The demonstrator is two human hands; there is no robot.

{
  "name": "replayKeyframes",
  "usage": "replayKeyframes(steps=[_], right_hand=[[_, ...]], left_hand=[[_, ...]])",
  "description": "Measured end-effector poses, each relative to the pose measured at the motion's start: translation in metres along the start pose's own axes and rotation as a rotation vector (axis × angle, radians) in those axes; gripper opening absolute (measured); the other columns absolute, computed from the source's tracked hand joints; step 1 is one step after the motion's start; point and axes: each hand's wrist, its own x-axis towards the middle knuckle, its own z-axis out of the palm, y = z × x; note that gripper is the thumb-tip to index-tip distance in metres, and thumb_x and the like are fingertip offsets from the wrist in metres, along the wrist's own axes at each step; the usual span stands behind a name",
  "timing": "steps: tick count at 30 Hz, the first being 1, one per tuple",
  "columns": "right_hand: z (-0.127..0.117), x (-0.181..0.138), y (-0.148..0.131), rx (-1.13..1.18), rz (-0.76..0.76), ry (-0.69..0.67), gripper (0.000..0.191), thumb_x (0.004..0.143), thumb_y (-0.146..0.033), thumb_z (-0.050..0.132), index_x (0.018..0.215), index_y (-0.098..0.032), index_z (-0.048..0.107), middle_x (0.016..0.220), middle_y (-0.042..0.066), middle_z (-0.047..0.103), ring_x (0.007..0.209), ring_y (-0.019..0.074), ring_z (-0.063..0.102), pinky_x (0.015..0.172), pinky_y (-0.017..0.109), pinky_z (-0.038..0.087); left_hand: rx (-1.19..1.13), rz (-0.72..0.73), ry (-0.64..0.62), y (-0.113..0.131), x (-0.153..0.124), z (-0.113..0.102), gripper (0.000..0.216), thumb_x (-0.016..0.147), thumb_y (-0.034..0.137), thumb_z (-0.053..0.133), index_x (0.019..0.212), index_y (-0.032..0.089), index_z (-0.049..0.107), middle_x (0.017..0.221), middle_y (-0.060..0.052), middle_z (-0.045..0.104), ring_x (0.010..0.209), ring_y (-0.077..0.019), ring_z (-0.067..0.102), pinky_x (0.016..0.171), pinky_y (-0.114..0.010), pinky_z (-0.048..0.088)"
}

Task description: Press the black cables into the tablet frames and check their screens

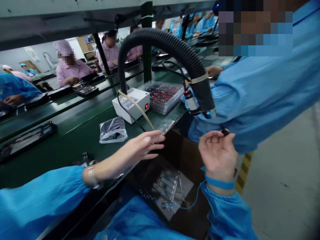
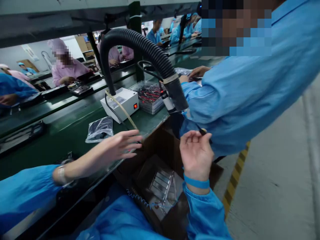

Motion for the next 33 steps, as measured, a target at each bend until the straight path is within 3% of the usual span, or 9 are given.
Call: replayKeyframes(steps=[2, 4, 7, 9, 11, 17, 23, 29, 33], right_hand=[[0.008, -0.01, 0.001, 0.044, 0.037, -0.046, 0.023, 0.084, -0.032, 0.079, 0.074, -0.018, 0.064, 0.068, -0.008, 0.059, 0.067, 0.0033, 0.064, 0.07, 0.012, 0.059], [0.019, -0.026, 0.007, 0.064, 0.1, -0.131, 0.032, 0.065, -0.028, 0.093, 0.073, -0.018, 0.064, 0.064, -0.01, 0.056, 0.061, 0.0029, 0.062, 0.061, 0.009, 0.057], [0.046, -0.058, 0.028, -0.013, 0.202, -0.328, 0.041, 0.048, -0.027, 0.1, 0.068, -0.02, 0.066, 0.056, -0.011, 0.05, 0.051, 0.0026, 0.056, 0.049, 0.009, 0.054], [0.071, -0.083, 0.048, -0.147, 0.247, -0.491, 0.036, 0.052, -0.036, 0.098, 0.064, -0.022, 0.067, 0.052, -0.011, 0.047, 0.047, 0.0029, 0.051, 0.045, 0.011, 0.052], [0.099, -0.109, 0.072, -0.308, 0.292, -0.64, 0.033, 0.055, -0.045, 0.096, 0.065, -0.025, 0.071, 0.053, -0.009, 0.048, 0.049, 0.0048, 0.05, 0.047, 0.014, 0.054], [0.161, -0.184, 0.163, -0.622, 0.468, -1.081, 0.028, 0.068, -0.05, 0.089, 0.077, -0.026, 0.077, 0.074, 0.002, 0.067, 0.068, 0.0154, 0.067, 0.065, 0.031, 0.06], [0.16, -0.224, 0.243, -0.933, 0.462, -1.434, 0.024, 0.085, -0.044, 0.076, 0.088, -0.02, 0.074, 0.084, 0.002, 0.07, 0.068, 0.014, 0.069, 0.067, 0.029, 0.057], [0.144, -0.221, 0.252, -1.086, 0.46, -1.505, 0.024, 0.09, -0.045, 0.069, 0.091, -0.021, 0.07, 0.087, 0.0, 0.068, 0.075, 0.0165, 0.071, 0.073, 0.032, 0.061], [0.144, -0.22, 0.242, -1.171, 0.288, -1.612, 0.02, 0.095, -0.041, 0.063, 0.092, -0.022, 0.07, 0.087, 0.001, 0.067, 0.076, 0.0154, 0.069, 0.066, 0.026, 0.057]], left_hand=[[0.305, -0.001, 0.185, 0.005, -0.059, -0.039, 0.048, 0.101, 0.051, 0.047, 0.143, 0.029, 0.052, 0.152, -0.007, 0.05, 0.137, -0.0274, 0.051, 0.113, -0.044, 0.045], [0.701, -0.043, 0.444, 0.006, -0.124, -0.081, 0.05, 0.097, 0.054, 0.053, 0.139, 0.028, 0.056, 0.142, -0.006, 0.06, 0.132, -0.0287, 0.056, 0.111, -0.042, 0.047], [1.157, -0.227, 0.733, -0.008, -0.216, -0.13, 0.052, 0.096, 0.06, 0.048, 0.136, 0.028, 0.058, 0.138, -0.005, 0.062, 0.127, -0.0295, 0.058, 0.109, -0.041, 0.047], [1.307, -0.384, 0.774, -0.026, -0.26, -0.142, 0.054, 0.097, 0.059, 0.044, 0.137, 0.025, 0.056, 0.136, -0.008, 0.06, 0.123, -0.0288, 0.059, 0.109, -0.042, 0.045], [1.339, -0.462, 0.731, -0.045, -0.283, -0.141, 0.052, 0.1, 0.055, 0.04, 0.133, 0.02, 0.06, 0.127, -0.01, 0.063, 0.114, -0.0262, 0.061, 0.103, -0.038, 0.049], [1.385, -0.338, 0.797, -0.082, -0.287, -0.131, 0.041, 0.105, 0.03, 0.031, 0.134, 0.013, 0.055, 0.117, -0.011, 0.062, 0.107, -0.0211, 0.058, 0.096, -0.037, 0.047], [1.455, -0.269, 0.792, -0.093, -0.29, -0.106, 0.035, 0.106, 0.026, 0.034, 0.13, 0.015, 0.056, 0.112, -0.008, 0.062, 0.093, -0.0196, 0.056, 0.083, -0.033, 0.043], [1.469, -0.224, 0.845, -0.102, -0.286, -0.101, 0.031, 0.104, 0.019, 0.036, 0.127, 0.016, 0.058, 0.107, -0.006, 0.062, 0.089, -0.0198, 0.053, 0.078, -0.033, 0.038], [1.455, -0.227, 0.863, -0.105, -0.283, -0.102, 0.031, 0.104, 0.02, 0.037, 0.127, 0.017, 0.058, 0.109, -0.005, 0.063, 0.09, -0.0201, 0.052, 0.076, -0.034, 0.037]])
